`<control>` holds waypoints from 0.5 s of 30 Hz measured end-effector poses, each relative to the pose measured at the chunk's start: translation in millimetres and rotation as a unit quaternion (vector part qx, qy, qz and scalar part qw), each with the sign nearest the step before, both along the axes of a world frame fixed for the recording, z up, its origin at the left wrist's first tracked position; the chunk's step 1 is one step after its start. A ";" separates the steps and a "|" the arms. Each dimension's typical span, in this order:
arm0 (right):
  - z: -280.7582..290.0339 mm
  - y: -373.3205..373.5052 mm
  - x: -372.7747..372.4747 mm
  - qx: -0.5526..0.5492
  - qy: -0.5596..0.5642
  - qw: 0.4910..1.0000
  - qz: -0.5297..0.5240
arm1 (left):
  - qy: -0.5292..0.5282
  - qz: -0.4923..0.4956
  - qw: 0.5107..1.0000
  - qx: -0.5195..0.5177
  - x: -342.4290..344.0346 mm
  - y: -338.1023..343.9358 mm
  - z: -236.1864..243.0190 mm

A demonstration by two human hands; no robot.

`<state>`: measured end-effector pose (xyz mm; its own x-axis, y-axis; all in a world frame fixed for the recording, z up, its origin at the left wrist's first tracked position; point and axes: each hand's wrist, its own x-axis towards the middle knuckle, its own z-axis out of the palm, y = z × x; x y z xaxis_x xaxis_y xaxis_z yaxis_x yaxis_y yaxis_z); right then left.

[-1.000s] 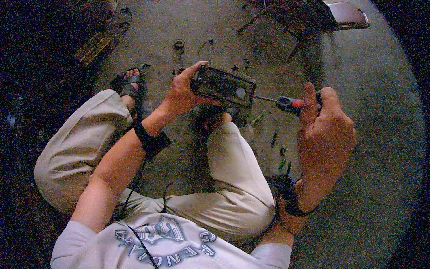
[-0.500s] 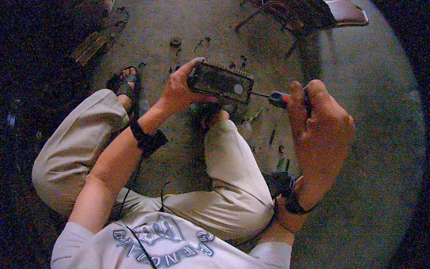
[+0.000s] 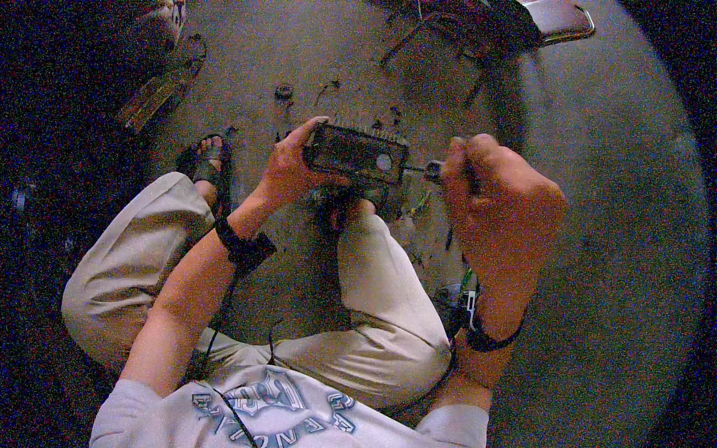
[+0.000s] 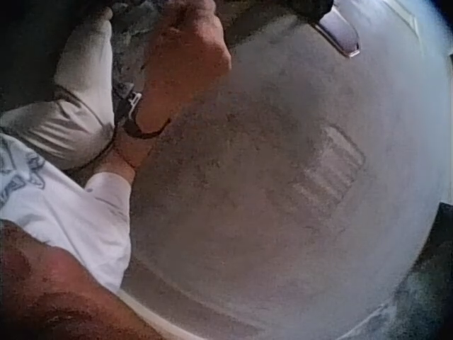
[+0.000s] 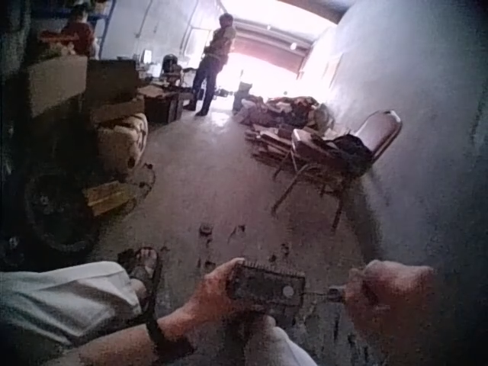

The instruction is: The person is using a screwdriver to remove screws from a metal electronic housing, likely a motor controller.

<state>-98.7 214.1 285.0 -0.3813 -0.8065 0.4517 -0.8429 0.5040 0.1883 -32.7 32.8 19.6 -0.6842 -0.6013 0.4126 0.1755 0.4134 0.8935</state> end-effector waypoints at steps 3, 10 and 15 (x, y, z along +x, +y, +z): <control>0.3 -2.8 1.0 0.068 0.068 0.989 0.108 | -0.002 -0.009 1.000 -0.009 -1.4 -1.3 0.2; 8.6 2.7 2.3 0.042 0.004 0.995 0.090 | -0.023 -0.025 0.999 0.018 -2.8 -2.5 7.6; 4.5 12.8 3.8 0.077 0.003 0.995 -0.070 | -0.014 -0.043 0.998 0.039 -2.2 -0.2 3.6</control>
<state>-94.9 226.8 289.6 -0.4917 -0.8059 0.3296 -0.7654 0.5806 0.2776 -34.9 32.6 23.1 -0.7454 -0.5693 0.3468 0.1819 0.3268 0.9274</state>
